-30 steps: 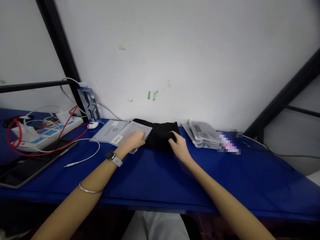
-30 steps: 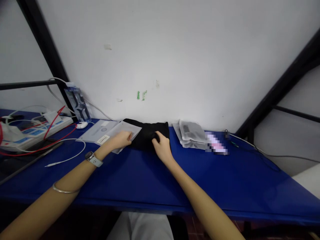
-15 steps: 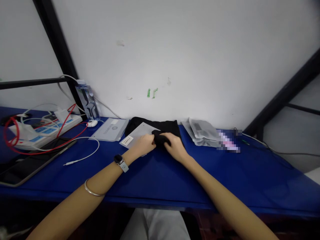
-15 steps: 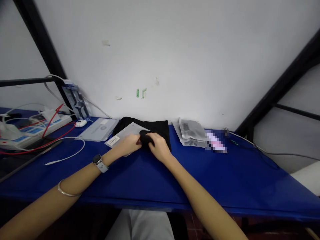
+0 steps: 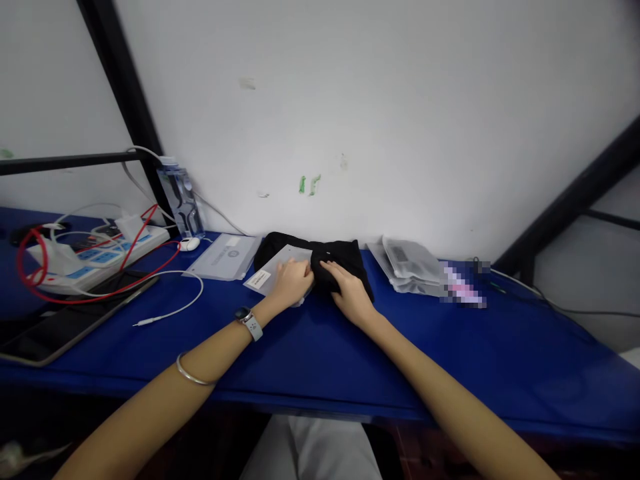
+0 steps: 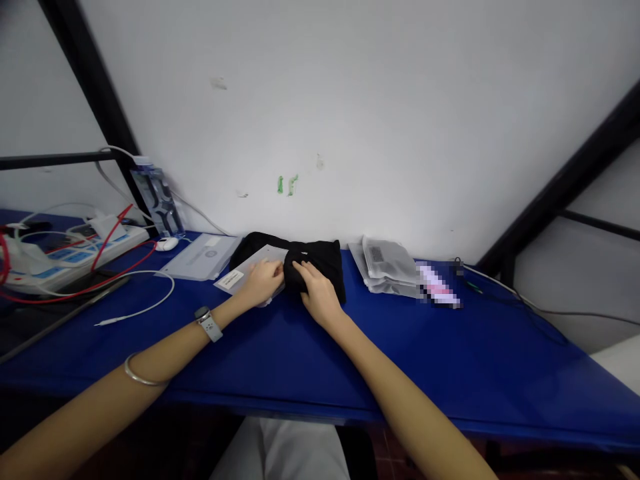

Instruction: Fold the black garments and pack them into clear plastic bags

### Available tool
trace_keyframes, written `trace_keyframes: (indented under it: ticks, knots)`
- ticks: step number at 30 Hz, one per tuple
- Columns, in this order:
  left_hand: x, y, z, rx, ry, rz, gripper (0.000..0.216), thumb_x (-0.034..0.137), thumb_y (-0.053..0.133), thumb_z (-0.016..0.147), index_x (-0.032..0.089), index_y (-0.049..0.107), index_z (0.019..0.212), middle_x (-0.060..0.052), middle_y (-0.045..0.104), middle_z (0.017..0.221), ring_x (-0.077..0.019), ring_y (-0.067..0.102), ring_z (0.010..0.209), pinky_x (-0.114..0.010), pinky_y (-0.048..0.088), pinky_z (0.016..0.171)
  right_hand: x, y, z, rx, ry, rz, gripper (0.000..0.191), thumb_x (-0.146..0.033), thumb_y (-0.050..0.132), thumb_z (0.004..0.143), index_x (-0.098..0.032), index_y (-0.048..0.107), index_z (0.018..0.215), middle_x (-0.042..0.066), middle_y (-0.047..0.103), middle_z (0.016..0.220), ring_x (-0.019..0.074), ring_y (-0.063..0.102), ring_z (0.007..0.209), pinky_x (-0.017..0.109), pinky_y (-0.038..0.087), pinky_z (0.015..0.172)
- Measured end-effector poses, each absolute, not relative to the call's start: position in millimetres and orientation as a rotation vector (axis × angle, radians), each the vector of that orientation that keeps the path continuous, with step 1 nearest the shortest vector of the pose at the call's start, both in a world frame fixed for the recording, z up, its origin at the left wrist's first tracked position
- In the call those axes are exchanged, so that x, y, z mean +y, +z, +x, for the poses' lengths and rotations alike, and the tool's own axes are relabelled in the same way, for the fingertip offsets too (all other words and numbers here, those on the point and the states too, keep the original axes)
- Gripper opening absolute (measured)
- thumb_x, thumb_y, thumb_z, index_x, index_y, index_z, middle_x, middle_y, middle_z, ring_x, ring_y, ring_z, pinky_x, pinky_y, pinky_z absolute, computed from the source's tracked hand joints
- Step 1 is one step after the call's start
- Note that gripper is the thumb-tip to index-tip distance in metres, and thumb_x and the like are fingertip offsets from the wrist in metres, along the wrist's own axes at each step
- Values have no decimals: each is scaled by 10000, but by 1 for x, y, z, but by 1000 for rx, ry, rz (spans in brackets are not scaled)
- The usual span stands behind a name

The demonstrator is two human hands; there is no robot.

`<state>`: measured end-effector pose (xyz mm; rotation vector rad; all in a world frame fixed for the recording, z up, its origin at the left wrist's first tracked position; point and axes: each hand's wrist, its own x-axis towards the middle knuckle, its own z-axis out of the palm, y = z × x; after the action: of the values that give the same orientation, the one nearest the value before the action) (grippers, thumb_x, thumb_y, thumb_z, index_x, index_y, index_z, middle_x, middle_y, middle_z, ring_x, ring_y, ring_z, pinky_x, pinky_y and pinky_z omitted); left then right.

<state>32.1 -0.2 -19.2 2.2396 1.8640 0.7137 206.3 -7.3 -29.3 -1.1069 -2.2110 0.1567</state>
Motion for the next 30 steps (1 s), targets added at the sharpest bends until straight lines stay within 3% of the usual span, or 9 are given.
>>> trace_keyframes:
  ticks: [9, 16, 19, 24, 30]
  knots:
    - [3, -15, 31, 1940, 966, 1868, 216, 225, 364, 915, 199, 545, 799, -82, 612, 1106, -279, 454, 1126, -440, 373, 911, -15, -27, 204, -2470, 65, -1140, 801, 67, 460, 636, -179, 451, 1398, 141, 437, 1457, 239, 361, 1380, 458, 329, 1124]
    - [-3, -15, 37, 1709, 1019, 1954, 214, 218, 363, 922, 219, 563, 849, -21, 562, 1272, -258, 414, 1192, -471, 332, 995, -9, -11, 197, -2667, -46, -947, 720, 49, 483, 659, -133, 473, 1355, 150, 453, 1442, 244, 342, 1386, 453, 291, 1140]
    - [-6, -13, 42, 1663, 1063, 1949, 223, 220, 371, 916, 217, 556, 792, -5, 553, 1289, -256, 403, 1210, -478, 324, 1009, 1, -5, 186, -2608, -78, -1106, 582, 17, 482, 707, -77, 508, 1281, 190, 509, 1369, 251, 425, 1324, 404, 352, 1096]
    - [-4, -13, 43, 1703, 1138, 1838, 223, 228, 380, 906, 220, 556, 771, -5, 558, 1283, -265, 404, 1205, -492, 325, 1011, 13, -1, 163, -2377, 53, -1480, 357, -73, 456, 804, -127, 569, 1138, 149, 630, 1161, 243, 621, 1053, 332, 497, 863]
    - [1, -18, 35, 1658, 1225, 1717, 273, 238, 347, 918, 227, 620, 908, -32, 593, 1220, -243, 428, 1165, -441, 317, 1046, 13, -7, 164, -2652, 166, -828, 426, 0, 520, 720, -96, 586, 1130, 162, 614, 1220, 220, 551, 1172, 337, 424, 1007]
